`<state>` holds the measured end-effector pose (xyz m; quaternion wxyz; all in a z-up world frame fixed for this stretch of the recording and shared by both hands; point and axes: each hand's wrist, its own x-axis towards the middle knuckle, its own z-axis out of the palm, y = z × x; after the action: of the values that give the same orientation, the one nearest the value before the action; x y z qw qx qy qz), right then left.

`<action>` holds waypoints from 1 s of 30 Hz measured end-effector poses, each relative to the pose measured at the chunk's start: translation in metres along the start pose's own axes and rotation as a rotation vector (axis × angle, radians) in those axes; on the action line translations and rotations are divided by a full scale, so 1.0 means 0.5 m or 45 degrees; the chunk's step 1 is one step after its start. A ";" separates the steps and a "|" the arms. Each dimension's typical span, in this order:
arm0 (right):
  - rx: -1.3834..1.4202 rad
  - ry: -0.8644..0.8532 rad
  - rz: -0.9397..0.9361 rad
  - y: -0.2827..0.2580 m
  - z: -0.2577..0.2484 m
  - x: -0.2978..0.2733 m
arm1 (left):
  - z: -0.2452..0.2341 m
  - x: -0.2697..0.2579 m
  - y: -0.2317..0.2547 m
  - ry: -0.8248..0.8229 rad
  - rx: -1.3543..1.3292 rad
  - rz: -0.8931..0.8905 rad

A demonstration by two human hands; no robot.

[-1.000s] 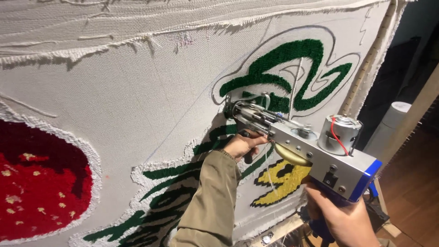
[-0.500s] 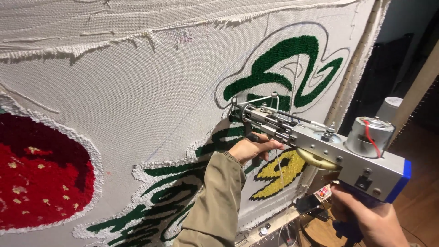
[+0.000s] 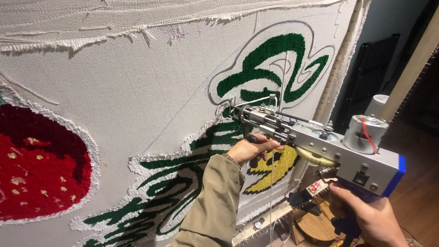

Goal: Using a tufting gun to fill in a green outline on a rug canvas.

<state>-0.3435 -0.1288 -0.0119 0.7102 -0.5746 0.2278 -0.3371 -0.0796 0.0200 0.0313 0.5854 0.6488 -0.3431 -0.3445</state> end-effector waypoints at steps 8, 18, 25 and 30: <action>-0.039 -0.175 -0.085 -0.019 0.022 0.005 | -0.006 -0.001 -0.005 0.070 -0.023 -0.083; -0.059 -0.197 -0.109 -0.028 0.057 0.013 | -0.030 0.001 0.004 0.024 0.057 -0.152; -0.128 -0.103 -0.003 -0.036 0.077 0.018 | -0.049 0.032 -0.014 0.119 0.118 -0.157; -0.234 -0.104 0.092 -0.070 0.111 0.018 | -0.094 0.118 -0.093 -0.029 -0.147 0.100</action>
<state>-0.3055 -0.1027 0.0357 0.6749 -0.6420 0.2489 -0.2653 -0.0066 -0.0021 -0.0140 0.6309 0.5962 -0.3543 -0.3478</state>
